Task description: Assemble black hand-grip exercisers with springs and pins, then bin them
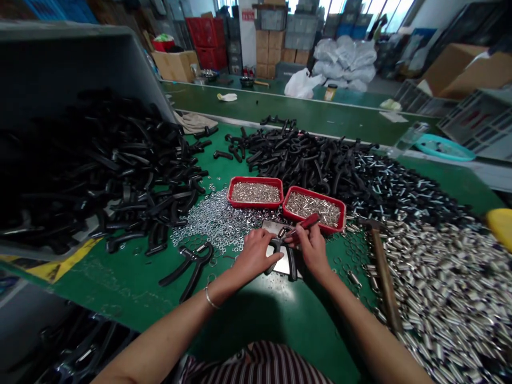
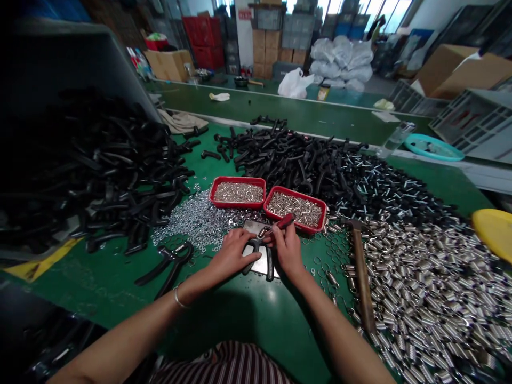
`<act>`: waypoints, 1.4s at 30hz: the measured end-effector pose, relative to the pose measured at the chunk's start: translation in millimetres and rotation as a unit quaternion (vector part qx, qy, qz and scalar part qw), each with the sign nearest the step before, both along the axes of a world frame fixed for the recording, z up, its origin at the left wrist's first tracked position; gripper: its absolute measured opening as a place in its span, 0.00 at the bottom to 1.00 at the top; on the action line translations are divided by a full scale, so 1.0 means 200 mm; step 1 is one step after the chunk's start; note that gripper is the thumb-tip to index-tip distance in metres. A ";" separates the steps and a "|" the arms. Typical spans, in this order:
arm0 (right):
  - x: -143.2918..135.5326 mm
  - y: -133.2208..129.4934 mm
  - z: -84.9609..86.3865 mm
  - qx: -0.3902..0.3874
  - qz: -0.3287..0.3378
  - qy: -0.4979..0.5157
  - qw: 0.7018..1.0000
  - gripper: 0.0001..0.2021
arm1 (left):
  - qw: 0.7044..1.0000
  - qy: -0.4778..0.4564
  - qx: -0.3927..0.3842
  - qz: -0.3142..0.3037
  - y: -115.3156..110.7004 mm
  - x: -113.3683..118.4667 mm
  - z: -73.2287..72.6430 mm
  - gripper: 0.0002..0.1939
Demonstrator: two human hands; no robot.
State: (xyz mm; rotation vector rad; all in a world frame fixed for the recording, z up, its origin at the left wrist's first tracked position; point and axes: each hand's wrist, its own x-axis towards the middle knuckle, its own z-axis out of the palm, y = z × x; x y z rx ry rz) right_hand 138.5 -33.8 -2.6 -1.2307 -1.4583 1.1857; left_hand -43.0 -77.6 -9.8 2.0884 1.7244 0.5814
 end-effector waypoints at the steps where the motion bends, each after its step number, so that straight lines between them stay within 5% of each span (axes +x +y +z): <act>1: -0.01 0.01 -0.02 -0.002 0.004 -0.005 1.000 0.17 | 1.000 0.000 0.002 0.001 0.00 0.00 0.00 0.23; 10: 0.00 0.02 -0.02 -0.004 0.022 -0.036 0.999 0.14 | 1.000 0.001 -0.006 -0.001 0.00 0.00 0.00 0.24; 18: -0.05 0.03 0.06 0.136 0.096 -0.298 0.940 0.08 | 1.000 -0.003 -0.023 -0.012 0.00 -0.01 -0.01 0.26; 22: -0.05 0.16 0.11 0.130 0.087 -0.166 0.973 0.17 | 1.000 0.002 -0.020 -0.001 0.00 0.00 0.00 0.24; 27: 0.05 0.16 0.04 -0.041 0.099 0.144 0.984 0.13 | 1.000 -0.004 -0.018 -0.008 0.00 -0.01 -0.01 0.25; 34: 0.09 0.04 -0.10 -0.044 0.037 0.112 0.992 0.15 | 1.000 -0.007 -0.013 -0.012 0.01 -0.01 -0.02 0.25; 42: 0.07 0.02 -0.07 -0.009 0.035 0.020 0.999 0.13 | 1.000 -0.005 -0.019 -0.009 0.00 -0.01 -0.01 0.26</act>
